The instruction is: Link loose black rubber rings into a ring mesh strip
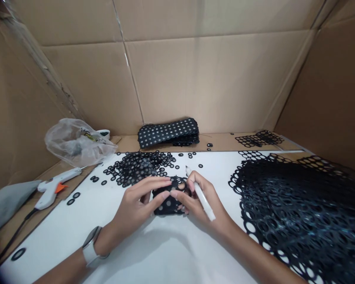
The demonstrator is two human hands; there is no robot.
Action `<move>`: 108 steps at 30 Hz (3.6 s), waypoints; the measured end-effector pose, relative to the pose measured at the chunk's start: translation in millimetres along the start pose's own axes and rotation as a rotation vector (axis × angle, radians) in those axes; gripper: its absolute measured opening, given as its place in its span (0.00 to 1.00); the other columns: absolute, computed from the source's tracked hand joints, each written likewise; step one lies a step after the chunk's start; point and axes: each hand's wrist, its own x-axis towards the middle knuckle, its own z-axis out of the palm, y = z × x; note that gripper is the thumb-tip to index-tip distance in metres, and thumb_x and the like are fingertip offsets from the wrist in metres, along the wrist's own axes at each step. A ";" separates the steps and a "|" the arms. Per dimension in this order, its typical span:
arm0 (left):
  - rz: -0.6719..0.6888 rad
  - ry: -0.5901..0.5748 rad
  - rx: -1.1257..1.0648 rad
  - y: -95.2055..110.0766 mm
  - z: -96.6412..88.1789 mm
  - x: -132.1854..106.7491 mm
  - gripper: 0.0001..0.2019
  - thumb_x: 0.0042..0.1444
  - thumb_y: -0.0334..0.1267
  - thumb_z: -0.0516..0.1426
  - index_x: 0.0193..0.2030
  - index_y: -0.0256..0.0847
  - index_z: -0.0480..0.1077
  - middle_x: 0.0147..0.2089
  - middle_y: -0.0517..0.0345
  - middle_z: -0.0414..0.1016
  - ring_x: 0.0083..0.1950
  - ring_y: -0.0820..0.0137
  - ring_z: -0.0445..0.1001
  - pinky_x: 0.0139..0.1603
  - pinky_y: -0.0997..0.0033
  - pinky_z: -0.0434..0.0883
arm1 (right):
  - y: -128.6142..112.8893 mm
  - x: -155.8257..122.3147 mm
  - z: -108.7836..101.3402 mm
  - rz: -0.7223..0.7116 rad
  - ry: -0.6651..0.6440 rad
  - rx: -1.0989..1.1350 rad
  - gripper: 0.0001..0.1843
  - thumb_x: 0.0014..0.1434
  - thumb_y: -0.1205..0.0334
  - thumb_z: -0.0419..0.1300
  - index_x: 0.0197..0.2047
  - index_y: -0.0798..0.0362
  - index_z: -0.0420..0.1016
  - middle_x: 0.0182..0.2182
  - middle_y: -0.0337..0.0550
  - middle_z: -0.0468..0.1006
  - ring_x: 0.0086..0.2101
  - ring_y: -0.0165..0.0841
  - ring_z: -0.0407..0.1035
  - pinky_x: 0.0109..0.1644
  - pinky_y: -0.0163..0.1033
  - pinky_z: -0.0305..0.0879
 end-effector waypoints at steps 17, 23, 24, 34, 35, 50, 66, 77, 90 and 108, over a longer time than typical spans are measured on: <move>-0.445 -0.141 -0.254 5.1 -3.8 7.7 0.18 0.66 0.56 0.66 0.39 0.43 0.88 0.32 0.54 0.83 0.32 0.67 0.73 0.33 0.70 0.66 | 9.8 -20.4 0.7 -0.228 -0.052 -0.405 0.23 0.74 0.46 0.62 0.33 0.48 0.58 0.22 0.33 0.66 0.23 0.28 0.57 0.30 0.34 0.64; -0.487 0.020 -0.335 3.2 -6.3 13.2 0.21 0.67 0.56 0.65 0.33 0.40 0.82 0.35 0.54 0.83 0.37 0.65 0.76 0.37 0.70 0.70 | 3.3 -18.9 5.2 -0.252 -0.012 -0.437 0.23 0.74 0.49 0.62 0.32 0.48 0.57 0.24 0.35 0.67 0.24 0.28 0.58 0.30 0.34 0.63; -0.471 0.084 -0.274 -0.5 -8.5 14.8 0.20 0.67 0.56 0.65 0.33 0.41 0.83 0.36 0.53 0.83 0.39 0.63 0.78 0.40 0.68 0.71 | 0.1 -16.8 4.5 -0.257 0.007 -0.456 0.22 0.73 0.52 0.63 0.33 0.48 0.56 0.24 0.34 0.67 0.24 0.28 0.58 0.29 0.33 0.61; -0.310 0.220 0.125 -28.0 -31.6 22.7 0.19 0.71 0.54 0.63 0.61 0.49 0.83 0.65 0.52 0.82 0.52 0.59 0.81 0.48 0.64 0.75 | 2.1 -8.2 0.3 -0.236 -0.016 -0.435 0.20 0.73 0.50 0.63 0.36 0.48 0.56 0.25 0.32 0.66 0.23 0.26 0.58 0.28 0.32 0.57; -0.250 0.207 0.139 -23.7 -28.7 20.8 0.17 0.72 0.52 0.62 0.58 0.49 0.84 0.64 0.52 0.82 0.51 0.60 0.81 0.44 0.66 0.74 | 2.3 -7.6 0.5 -0.238 -0.026 -0.446 0.21 0.73 0.50 0.63 0.36 0.48 0.56 0.26 0.32 0.67 0.24 0.26 0.58 0.29 0.33 0.57; -0.028 0.071 0.248 -11.2 -13.0 8.5 0.14 0.75 0.41 0.60 0.62 0.54 0.83 0.52 0.55 0.83 0.40 0.69 0.77 0.39 0.70 0.72 | -2.2 -5.1 -4.9 -0.122 -0.088 -0.252 0.20 0.72 0.51 0.64 0.38 0.48 0.56 0.36 0.38 0.75 0.28 0.28 0.62 0.31 0.35 0.60; -0.022 -0.147 0.107 -2.1 -5.5 0.6 0.14 0.71 0.43 0.64 0.61 0.53 0.83 0.53 0.55 0.87 0.30 0.73 0.71 0.30 0.72 0.68 | 3.1 -6.9 -5.0 -0.154 -0.101 -0.210 0.17 0.72 0.61 0.63 0.40 0.47 0.55 0.31 0.32 0.68 0.26 0.27 0.56 0.30 0.33 0.55; -0.169 -0.187 0.007 11.5 -2.2 1.7 0.14 0.74 0.44 0.59 0.46 0.42 0.85 0.35 0.59 0.81 0.29 0.73 0.66 0.30 0.70 0.60 | 1.2 -16.0 7.5 -0.150 -0.046 -0.328 0.18 0.68 0.66 0.63 0.37 0.46 0.54 0.27 0.30 0.69 0.25 0.27 0.60 0.31 0.33 0.59; -0.395 0.280 0.009 -51.7 -47.1 31.3 0.19 0.73 0.51 0.59 0.59 0.41 0.79 0.52 0.47 0.87 0.59 0.57 0.81 0.60 0.60 0.74 | -7.5 -24.5 10.3 -0.195 -0.038 -0.283 0.20 0.64 0.71 0.64 0.37 0.47 0.54 0.39 0.37 0.77 0.27 0.26 0.65 0.31 0.32 0.62; -0.269 -0.190 -0.049 -6.4 -21.2 12.2 0.18 0.73 0.53 0.60 0.40 0.40 0.78 0.34 0.58 0.79 0.33 0.68 0.73 0.32 0.71 0.66 | -15.2 -9.0 -6.9 -0.210 0.128 -0.220 0.24 0.74 0.51 0.63 0.31 0.48 0.57 0.22 0.33 0.73 0.24 0.30 0.64 0.31 0.38 0.60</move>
